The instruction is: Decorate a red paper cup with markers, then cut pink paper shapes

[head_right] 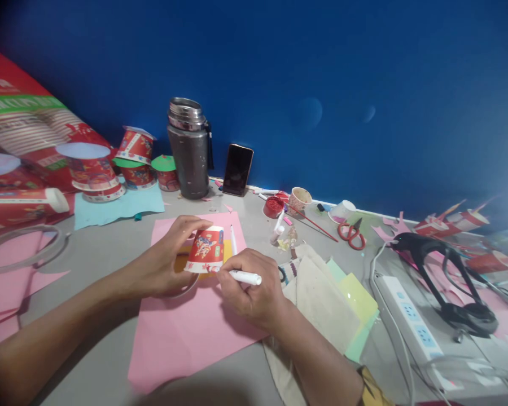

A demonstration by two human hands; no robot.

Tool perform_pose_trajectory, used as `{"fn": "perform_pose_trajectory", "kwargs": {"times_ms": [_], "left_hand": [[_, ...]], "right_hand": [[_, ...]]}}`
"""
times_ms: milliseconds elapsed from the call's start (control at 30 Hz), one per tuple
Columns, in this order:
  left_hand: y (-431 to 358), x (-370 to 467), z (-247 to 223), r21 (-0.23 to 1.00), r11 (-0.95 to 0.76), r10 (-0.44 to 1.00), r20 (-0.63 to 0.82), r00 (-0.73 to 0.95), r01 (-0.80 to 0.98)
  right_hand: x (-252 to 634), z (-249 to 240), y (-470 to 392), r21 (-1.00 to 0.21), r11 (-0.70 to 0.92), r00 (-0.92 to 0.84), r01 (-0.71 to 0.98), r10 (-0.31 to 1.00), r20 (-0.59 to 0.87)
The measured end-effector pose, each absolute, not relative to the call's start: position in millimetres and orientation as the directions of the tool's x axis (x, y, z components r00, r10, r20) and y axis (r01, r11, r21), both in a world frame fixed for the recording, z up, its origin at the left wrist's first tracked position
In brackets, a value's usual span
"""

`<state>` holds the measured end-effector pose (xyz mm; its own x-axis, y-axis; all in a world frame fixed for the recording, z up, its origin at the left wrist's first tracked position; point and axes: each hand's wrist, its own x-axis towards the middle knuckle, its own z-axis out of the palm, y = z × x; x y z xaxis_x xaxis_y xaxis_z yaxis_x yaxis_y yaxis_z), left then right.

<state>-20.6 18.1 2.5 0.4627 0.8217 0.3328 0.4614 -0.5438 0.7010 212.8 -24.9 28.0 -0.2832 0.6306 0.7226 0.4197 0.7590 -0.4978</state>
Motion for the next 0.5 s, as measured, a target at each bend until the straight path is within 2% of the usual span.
{"fn": "perform_pose_trajectory", "kwargs": {"times_ms": [333, 500], "left_hand": [[19.2, -19.1, 4.9, 0.731, -0.496, 0.843, 0.275, 0.463, 0.469], [19.5, -20.0, 3.1, 0.786, -0.413, 0.883, 0.223, 0.412, 0.460]], "right_hand": [[216.1, 29.4, -24.6, -0.552, 0.718, -0.195, 0.424, 0.667, 0.719], [220.8, 26.9, -24.3, -0.601, 0.662, -0.110, 0.449, 0.708, 0.698]]}}
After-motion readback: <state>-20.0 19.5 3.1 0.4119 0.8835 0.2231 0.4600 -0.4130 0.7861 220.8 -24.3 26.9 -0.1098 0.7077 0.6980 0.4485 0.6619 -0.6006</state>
